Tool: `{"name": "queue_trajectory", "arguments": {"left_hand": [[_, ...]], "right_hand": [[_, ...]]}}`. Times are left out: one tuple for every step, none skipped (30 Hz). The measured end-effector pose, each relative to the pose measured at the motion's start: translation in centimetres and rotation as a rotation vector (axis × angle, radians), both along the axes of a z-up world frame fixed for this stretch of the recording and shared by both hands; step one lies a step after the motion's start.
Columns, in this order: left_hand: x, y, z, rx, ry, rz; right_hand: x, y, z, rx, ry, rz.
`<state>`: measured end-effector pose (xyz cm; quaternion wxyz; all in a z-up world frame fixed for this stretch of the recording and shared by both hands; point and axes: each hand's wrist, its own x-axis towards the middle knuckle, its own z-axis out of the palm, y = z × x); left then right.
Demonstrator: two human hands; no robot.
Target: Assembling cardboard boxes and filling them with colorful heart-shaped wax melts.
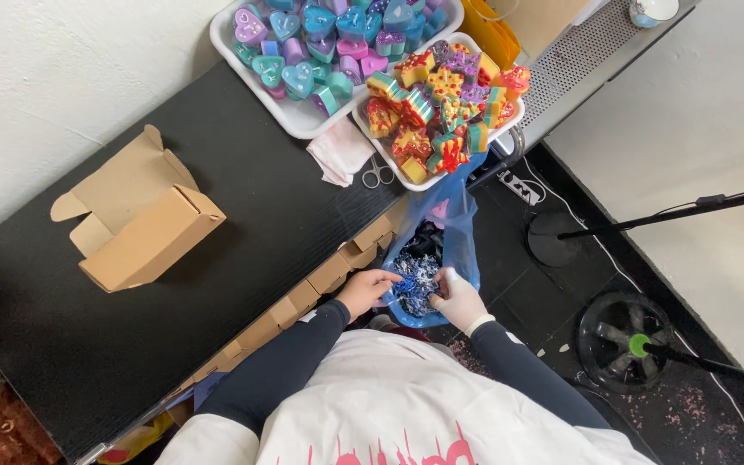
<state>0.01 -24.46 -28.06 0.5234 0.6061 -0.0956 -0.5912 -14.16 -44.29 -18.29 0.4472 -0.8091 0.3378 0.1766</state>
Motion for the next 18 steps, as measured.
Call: {"name": "queue_trajectory", "arguments": {"left_hand": [[0.1, 0.0, 0.9, 0.003, 0.001, 0.002], [0.2, 0.1, 1.8, -0.003, 0.027, 0.003], [0.3, 0.1, 2.6, -0.01, 0.053, 0.005], [0.3, 0.3, 3.1, -0.008, 0.053, 0.008], [0.4, 0.4, 3.5, -0.007, 0.058, 0.012], [0.5, 0.5, 4.0, -0.006, 0.063, 0.015], [0.5, 0.7, 4.1, -0.004, 0.062, 0.019], [0.4, 0.9, 4.1, 0.028, 0.06, 0.019], [0.4, 1.1, 4.2, 0.06, 0.056, 0.017], [0.4, 1.4, 3.7, 0.06, 0.055, 0.019], [0.4, 1.7, 3.1, 0.016, 0.067, 0.06], [0.4, 1.9, 2.6, -0.029, 0.08, 0.101], [0.5, 2.0, 2.9, -0.028, 0.079, 0.102], [0.6, 2.1, 3.2, -0.038, 0.071, 0.116], [0.6, 2.2, 3.5, -0.047, 0.064, 0.126], [0.6, 2.3, 3.7, -0.047, 0.065, 0.124], [0.6, 2.2, 3.9, -0.047, 0.06, 0.131], [0.6, 2.1, 4.1, -0.048, 0.054, 0.139]], "right_hand": [[0.6, 0.0, 0.3, 0.003, 0.001, 0.002], [1.1, 0.0, 0.5, -0.082, -0.318, 0.194], [1.7, 0.1, 0.7, -0.165, -0.637, 0.39], [2.7, 0.6, 1.4, -0.162, -0.637, 0.392], [3.8, 1.1, 2.1, -0.243, -0.391, 0.593], [5.0, 1.6, 2.9, -0.324, -0.135, 0.781], [5.2, 1.4, 1.6, -0.323, -0.137, 0.785], [5.4, 1.1, 0.3, -0.364, -0.09, 0.802], [5.6, 0.9, -0.9, -0.406, -0.042, 0.817], [5.5, 0.4, -1.5, -0.406, -0.045, 0.818], [5.5, -0.2, -2.0, -0.387, -0.161, 0.662], [5.5, -0.8, -2.6, -0.364, -0.274, 0.503], [5.3, -1.4, -2.8, -0.363, -0.274, 0.505], [5.1, -2.1, -3.0, -0.15, -0.328, 0.266], [4.7, -2.7, -3.2, 0.064, -0.372, 0.023], [3.7, -3.4, -4.9, 0.064, -0.371, 0.021], [2.8, -4.2, -6.5, 0.361, -0.394, -0.198], [1.9, -5.1, -8.1, 0.658, -0.409, -0.418]]}}
